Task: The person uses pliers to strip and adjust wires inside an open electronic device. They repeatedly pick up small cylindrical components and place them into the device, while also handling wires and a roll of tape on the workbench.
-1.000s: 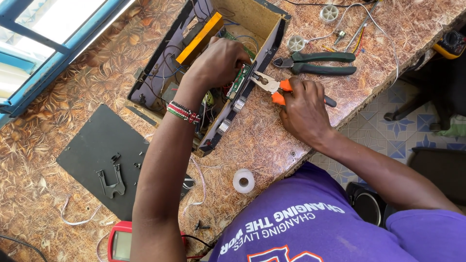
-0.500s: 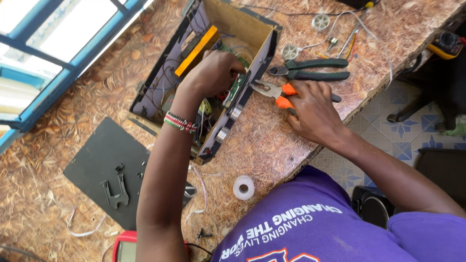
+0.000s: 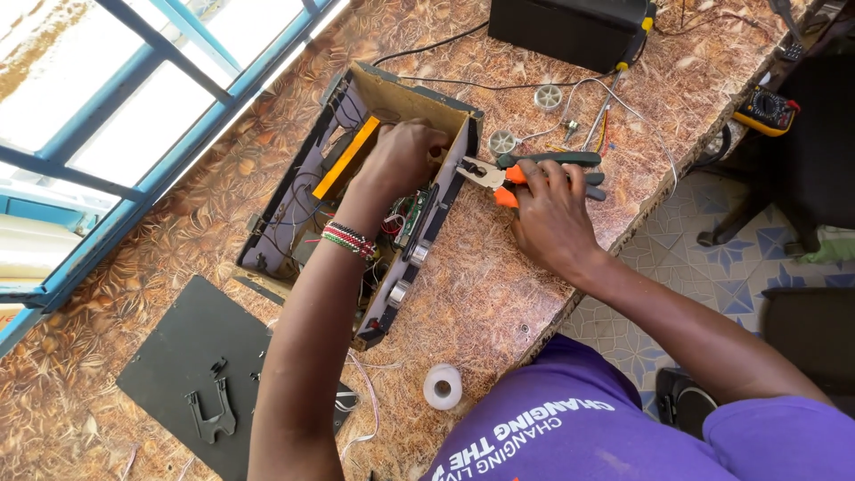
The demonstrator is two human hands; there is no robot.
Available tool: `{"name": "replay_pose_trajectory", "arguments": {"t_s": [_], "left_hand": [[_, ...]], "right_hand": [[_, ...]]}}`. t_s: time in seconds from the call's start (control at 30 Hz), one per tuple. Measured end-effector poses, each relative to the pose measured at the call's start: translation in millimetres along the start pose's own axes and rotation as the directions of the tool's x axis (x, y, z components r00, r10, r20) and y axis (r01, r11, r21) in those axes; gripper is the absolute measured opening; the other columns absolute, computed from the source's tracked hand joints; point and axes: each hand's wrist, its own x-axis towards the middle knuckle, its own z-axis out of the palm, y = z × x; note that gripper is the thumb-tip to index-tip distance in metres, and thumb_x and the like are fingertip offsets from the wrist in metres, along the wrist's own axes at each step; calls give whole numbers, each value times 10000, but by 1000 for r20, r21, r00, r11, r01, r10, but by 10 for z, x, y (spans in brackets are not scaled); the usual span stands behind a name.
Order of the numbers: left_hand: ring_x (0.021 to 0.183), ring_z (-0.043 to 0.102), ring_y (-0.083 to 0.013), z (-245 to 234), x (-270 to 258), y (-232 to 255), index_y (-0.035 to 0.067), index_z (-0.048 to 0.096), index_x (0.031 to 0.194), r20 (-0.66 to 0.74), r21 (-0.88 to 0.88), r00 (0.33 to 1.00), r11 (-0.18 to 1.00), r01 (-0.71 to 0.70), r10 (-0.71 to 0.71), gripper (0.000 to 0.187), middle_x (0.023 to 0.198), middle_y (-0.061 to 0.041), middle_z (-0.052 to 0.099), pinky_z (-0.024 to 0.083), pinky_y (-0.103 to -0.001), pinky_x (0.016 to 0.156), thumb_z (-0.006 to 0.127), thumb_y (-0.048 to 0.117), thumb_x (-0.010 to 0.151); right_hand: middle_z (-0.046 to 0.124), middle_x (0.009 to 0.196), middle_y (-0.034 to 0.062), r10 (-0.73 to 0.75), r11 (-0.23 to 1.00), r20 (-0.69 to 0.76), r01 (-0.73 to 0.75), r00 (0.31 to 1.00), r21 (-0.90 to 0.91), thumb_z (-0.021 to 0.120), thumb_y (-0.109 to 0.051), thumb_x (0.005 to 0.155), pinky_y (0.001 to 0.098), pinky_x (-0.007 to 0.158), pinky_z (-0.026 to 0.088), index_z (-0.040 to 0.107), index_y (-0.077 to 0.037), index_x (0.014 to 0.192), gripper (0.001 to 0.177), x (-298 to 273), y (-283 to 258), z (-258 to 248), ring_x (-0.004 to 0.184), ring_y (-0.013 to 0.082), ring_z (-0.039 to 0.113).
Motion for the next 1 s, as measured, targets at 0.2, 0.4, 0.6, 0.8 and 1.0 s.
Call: {"name": "replay_pose_trajectory", "arguments": {"t_s": [0.2,0.4,0.6,0.8,1.0], "left_hand": [[908,719,-304,-155,-118,107,242,711,789,7,-134,999,990,-48,49,11,777,-4,722,511,-485,836,713,233,784],[832,727,-366,-283,-86,209,216,733,766,-18,-119,995,988,-99,97,54,700,-28,728,522,-482,808,718,165,770],[838,705,-435,-135,-70,126,168,736,784,-14,-233,997,970,-72,71,36,735,-100,735,552,-533,761,702,173,797],[844,693,-450,-61,-62,134,171,758,838,8,-212,1000,977,-25,28,85,773,-105,742,568,-538,734,692,148,790],[854,691,-467,-49,-40,135,153,762,864,7,-233,1000,972,-6,8,94,788,-125,743,567,-563,717,701,139,793]], "right_hand": [[613,1308,96,-1,1000,46,2,999,-22,552,-225,982,461,1047,382,751,-88,1061,255,32,-39,11,1196,245,609],[624,1364,130,-23,999,-27,22,999,-48,552,-131,956,459,1035,371,764,-60,1001,228,64,-90,-67,1249,284,594],[663,1256,115,-117,990,-161,103,980,-91,541,-145,980,430,1016,404,759,-74,975,229,120,92,234,1175,254,632],[647,1143,112,-195,979,-251,171,948,-113,609,-169,925,397,906,437,762,-59,914,189,164,162,234,1054,255,640],[687,1160,150,-180,974,-27,182,983,138,600,-224,912,403,906,468,777,-30,930,263,270,274,55,1094,298,684]]}}
